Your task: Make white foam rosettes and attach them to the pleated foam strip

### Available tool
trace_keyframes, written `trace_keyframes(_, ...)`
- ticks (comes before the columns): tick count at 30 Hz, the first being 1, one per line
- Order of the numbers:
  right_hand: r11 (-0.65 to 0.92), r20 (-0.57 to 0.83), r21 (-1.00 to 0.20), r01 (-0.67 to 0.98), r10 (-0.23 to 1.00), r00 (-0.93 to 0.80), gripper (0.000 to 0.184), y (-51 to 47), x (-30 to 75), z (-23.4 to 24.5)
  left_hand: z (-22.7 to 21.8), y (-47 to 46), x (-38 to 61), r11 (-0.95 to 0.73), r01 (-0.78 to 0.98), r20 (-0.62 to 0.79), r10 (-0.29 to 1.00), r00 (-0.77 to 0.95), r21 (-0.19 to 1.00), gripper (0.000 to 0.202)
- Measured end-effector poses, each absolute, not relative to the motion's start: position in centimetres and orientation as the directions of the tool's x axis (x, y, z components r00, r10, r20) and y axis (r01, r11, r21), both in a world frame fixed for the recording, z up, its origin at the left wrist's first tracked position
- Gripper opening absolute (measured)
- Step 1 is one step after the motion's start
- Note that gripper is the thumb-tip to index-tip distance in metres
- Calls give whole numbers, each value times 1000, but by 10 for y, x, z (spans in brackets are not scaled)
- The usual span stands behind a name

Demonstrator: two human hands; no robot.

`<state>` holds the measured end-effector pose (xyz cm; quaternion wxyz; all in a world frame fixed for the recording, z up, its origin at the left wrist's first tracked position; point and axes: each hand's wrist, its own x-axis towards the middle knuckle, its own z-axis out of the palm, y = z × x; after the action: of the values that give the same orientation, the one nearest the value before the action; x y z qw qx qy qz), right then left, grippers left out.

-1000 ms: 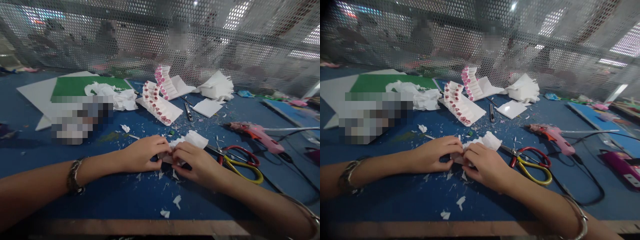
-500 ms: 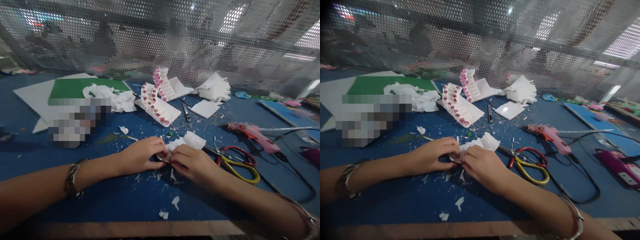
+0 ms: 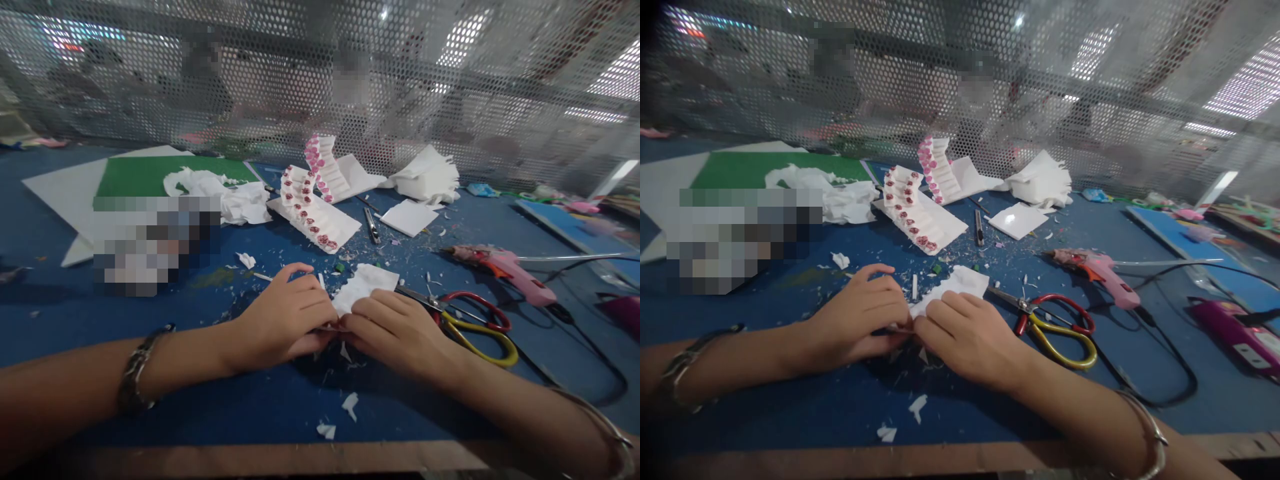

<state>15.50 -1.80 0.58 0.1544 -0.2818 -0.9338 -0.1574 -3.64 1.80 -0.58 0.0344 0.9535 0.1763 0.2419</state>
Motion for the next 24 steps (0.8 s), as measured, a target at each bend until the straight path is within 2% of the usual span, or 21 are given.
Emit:
trace_keyframes(3, 808, 407, 74, 584, 510, -758, 22, -19, 155, 4, -4, 14, -35, -904, 308, 431, 414, 801, 296, 3)
trace_keyframes(7, 789, 496, -306, 532, 609, -618, 14, -17, 154, 10, 0, 16, -34, -830, 235, 412, 472, 779, 506, 12)
trace_keyframes(10, 698, 459, -507, 505, 715, -528, 9, -12, 151, 24, 8, 20, -32, -752, 254, 371, 553, 746, 609, 14)
trace_keyframes(13, 583, 380, -623, 522, 808, -449, 9, -3, 146, 41, 22, 29, -27, -683, 244, 357, 612, 706, 689, 12)
trace_keyframes(15, 546, 349, -639, 541, 833, -429, 10, 5, 145, 55, 34, 37, -24, -706, 253, 412, 624, 664, 662, 12)
trace_keyframes(17, 584, 406, -585, 563, 811, -421, 9, 11, 145, 68, 48, 47, -24, -782, 297, 519, 596, 613, 548, 11)
trace_keyframes(19, 692, 570, -401, 600, 701, -428, 8, 15, 146, 78, 61, 55, -27, -878, 355, 661, 476, 580, 321, 10)
trace_keyframes(20, 745, 651, -251, 618, 602, -462, 9, 14, 147, 81, 66, 57, -30, -915, 382, 721, 353, 596, 132, 9)
trace_keyframes(21, 781, 707, -74, 621, 480, -519, 10, 14, 148, 82, 70, 58, -34, -917, 384, 756, 176, 631, -107, 8)
trace_keyframes(22, 793, 720, 105, 600, 355, -596, 10, 12, 149, 80, 71, 58, -38, -862, 367, 721, 3, 693, -349, 5)
trace_keyframes(23, 785, 690, 258, 563, 258, -677, 10, 10, 150, 76, 70, 56, -41, -780, 322, 646, -135, 751, -537, 4)
trace_keyframes(24, 779, 636, 371, 505, 183, -750, 10, 8, 151, 69, 65, 54, -44, -717, 276, 577, -213, 788, -641, 5)
